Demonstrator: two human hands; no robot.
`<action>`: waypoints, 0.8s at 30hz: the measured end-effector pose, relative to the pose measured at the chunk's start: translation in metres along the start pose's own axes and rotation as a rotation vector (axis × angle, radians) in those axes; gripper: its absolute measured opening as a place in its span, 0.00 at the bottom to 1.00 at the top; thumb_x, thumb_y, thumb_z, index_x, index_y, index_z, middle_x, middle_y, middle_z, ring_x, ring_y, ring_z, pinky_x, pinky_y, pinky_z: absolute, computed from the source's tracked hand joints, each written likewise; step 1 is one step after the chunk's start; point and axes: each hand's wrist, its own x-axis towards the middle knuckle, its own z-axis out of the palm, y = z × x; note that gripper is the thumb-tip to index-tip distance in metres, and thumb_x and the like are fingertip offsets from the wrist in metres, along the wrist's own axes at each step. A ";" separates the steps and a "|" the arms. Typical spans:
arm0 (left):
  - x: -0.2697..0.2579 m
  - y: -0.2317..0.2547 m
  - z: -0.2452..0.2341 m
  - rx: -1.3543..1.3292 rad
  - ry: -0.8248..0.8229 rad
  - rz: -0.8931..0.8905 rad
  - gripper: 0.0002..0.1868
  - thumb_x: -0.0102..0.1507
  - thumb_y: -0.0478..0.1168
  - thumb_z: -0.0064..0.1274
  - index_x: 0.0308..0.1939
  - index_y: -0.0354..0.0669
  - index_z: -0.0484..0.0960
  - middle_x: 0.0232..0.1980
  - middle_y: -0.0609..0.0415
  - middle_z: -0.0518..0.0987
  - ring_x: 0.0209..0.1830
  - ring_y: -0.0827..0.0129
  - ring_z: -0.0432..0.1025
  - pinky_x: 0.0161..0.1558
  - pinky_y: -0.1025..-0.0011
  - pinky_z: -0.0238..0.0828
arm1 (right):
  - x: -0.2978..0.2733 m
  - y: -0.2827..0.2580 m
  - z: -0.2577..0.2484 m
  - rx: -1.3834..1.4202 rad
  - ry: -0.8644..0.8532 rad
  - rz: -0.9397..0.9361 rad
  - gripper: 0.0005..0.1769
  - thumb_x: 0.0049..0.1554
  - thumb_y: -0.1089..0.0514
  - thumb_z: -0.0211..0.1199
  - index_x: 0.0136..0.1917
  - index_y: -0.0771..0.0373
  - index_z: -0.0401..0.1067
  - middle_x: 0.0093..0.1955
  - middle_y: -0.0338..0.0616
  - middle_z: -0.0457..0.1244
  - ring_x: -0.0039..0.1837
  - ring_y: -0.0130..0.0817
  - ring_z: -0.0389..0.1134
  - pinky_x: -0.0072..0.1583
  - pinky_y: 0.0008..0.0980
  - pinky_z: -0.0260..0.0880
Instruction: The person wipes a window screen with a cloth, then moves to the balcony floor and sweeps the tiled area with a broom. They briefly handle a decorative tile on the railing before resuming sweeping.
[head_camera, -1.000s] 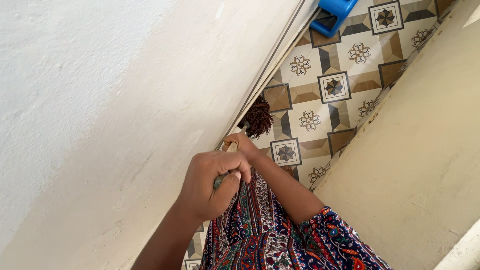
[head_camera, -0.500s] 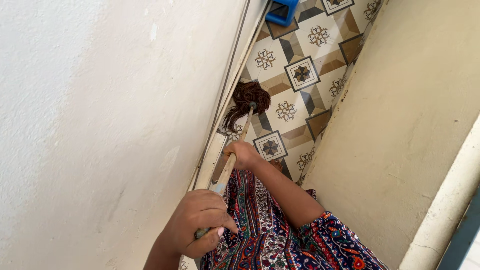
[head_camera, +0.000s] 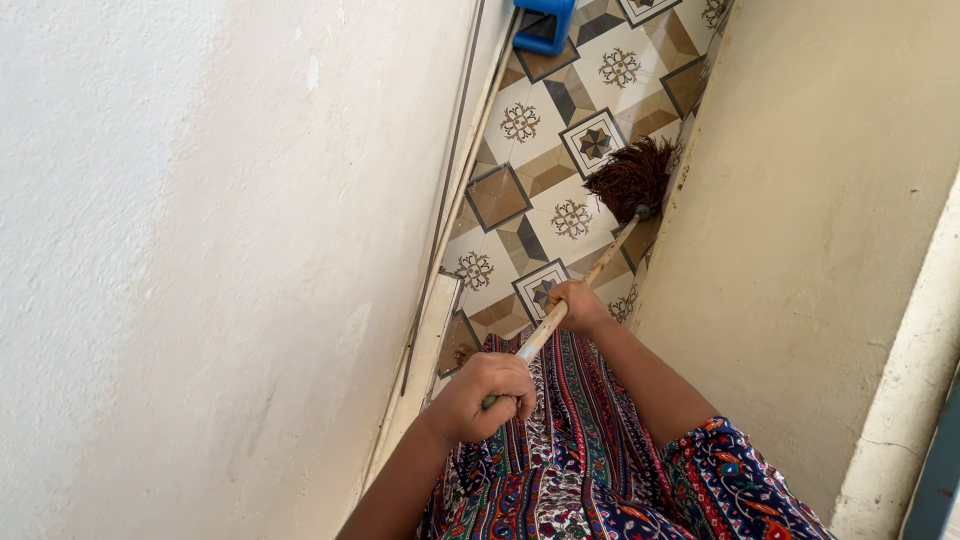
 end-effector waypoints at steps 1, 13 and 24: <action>-0.008 0.008 -0.006 0.015 0.013 0.001 0.07 0.50 0.38 0.42 0.24 0.40 0.75 0.28 0.51 0.76 0.31 0.57 0.72 0.43 0.62 0.72 | 0.004 -0.014 0.008 -0.001 0.024 -0.055 0.13 0.43 0.57 0.72 0.29 0.63 0.70 0.34 0.51 0.65 0.41 0.50 0.67 0.45 0.44 0.68; -0.087 0.131 -0.048 0.326 0.169 -0.113 0.10 0.49 0.42 0.51 0.25 0.42 0.85 0.21 0.54 0.77 0.24 0.62 0.77 0.37 0.63 0.75 | 0.026 -0.214 0.079 0.316 -0.317 -0.328 0.16 0.48 0.58 0.67 0.29 0.67 0.63 0.30 0.55 0.59 0.33 0.50 0.62 0.40 0.44 0.63; -0.095 0.068 -0.072 0.147 0.373 0.062 0.13 0.51 0.45 0.47 0.23 0.41 0.83 0.18 0.55 0.77 0.22 0.67 0.77 0.41 0.63 0.80 | 0.019 -0.180 0.050 -0.042 -0.285 -0.057 0.13 0.46 0.51 0.71 0.42 0.58 0.77 0.39 0.52 0.69 0.48 0.52 0.71 0.52 0.47 0.71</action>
